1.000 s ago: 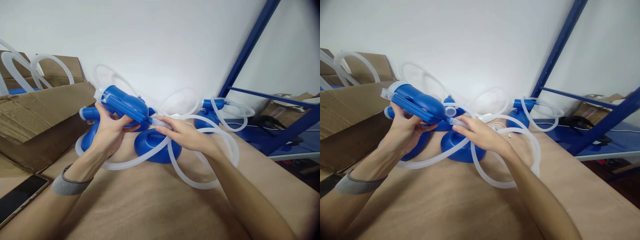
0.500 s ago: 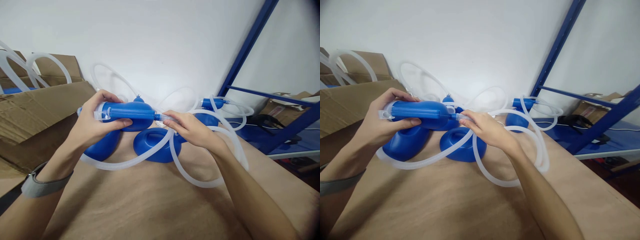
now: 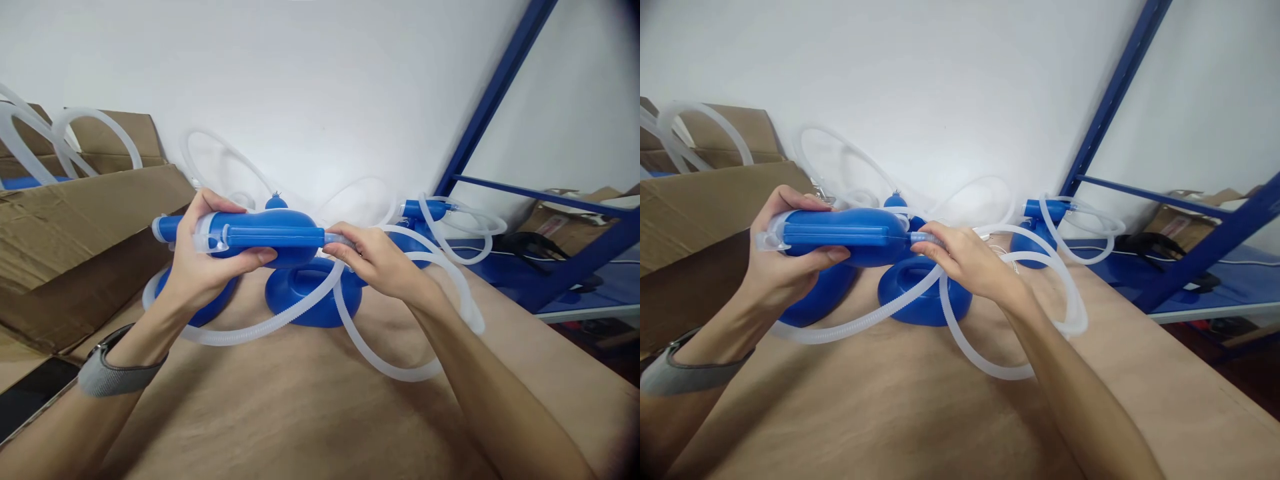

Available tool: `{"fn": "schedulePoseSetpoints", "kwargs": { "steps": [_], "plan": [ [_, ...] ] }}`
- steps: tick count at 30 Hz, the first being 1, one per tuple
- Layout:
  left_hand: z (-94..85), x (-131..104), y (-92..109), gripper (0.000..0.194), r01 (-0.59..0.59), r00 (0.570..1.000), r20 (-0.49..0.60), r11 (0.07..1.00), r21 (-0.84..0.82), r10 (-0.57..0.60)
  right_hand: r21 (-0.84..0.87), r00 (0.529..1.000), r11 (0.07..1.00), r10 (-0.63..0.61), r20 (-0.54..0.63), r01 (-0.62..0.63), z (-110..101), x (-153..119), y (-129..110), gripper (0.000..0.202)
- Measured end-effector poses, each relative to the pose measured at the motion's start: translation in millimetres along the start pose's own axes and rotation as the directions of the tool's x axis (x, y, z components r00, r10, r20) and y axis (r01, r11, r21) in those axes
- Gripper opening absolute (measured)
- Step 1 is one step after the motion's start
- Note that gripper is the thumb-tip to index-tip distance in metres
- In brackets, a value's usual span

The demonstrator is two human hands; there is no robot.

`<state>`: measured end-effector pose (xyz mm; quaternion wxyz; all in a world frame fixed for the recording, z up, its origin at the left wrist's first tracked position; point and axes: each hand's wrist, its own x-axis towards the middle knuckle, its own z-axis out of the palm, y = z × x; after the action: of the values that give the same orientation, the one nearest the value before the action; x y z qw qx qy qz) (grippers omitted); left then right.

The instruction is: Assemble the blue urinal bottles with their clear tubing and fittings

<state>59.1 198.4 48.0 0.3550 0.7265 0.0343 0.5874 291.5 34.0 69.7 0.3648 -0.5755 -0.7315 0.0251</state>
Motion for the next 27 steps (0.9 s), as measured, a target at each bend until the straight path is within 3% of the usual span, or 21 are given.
{"fn": "schedulePoseSetpoints", "kwargs": {
  "steps": [8, 14, 17, 20, 23, 27],
  "plan": [
    [2.9, -3, 0, 0.058, -0.032, 0.999, -0.001, 0.999, -0.031, 0.032, 0.033, 0.999, 0.999, -0.034, 0.034, 0.033, 4, 1, -2, 0.027],
    [-2.9, 4, 4, 0.053, 0.178, 0.977, 0.092, 0.971, 0.161, -0.194, -0.222, 0.982, 0.971, 0.125, 0.142, -0.092, 2, 1, -4, 0.04],
    [-4.1, 8, 11, 0.052, 0.211, 0.973, 0.036, 0.94, 0.269, -0.229, -0.177, 0.98, 0.976, 0.15, 0.13, -0.126, -13, -4, 0, 0.057],
    [-5.3, 10, 15, 0.053, 0.282, 0.954, 0.017, 0.919, 0.274, -0.298, -0.134, 0.954, 0.973, 0.212, 0.214, -0.186, -31, -11, 7, 0.069],
    [-5.3, 11, 17, 0.053, 0.363, 0.925, 0.021, 0.897, 0.253, -0.38, -0.141, 0.943, 0.978, 0.19, 0.273, -0.156, -40, -14, 8, 0.061],
    [-3.1, 10, 20, 0.054, 0.402, 0.908, 0.033, 0.891, 0.212, -0.418, -0.305, 0.976, 0.951, 0.116, 0.183, -0.056, -30, -13, 2, 0.056]
  ]
}}
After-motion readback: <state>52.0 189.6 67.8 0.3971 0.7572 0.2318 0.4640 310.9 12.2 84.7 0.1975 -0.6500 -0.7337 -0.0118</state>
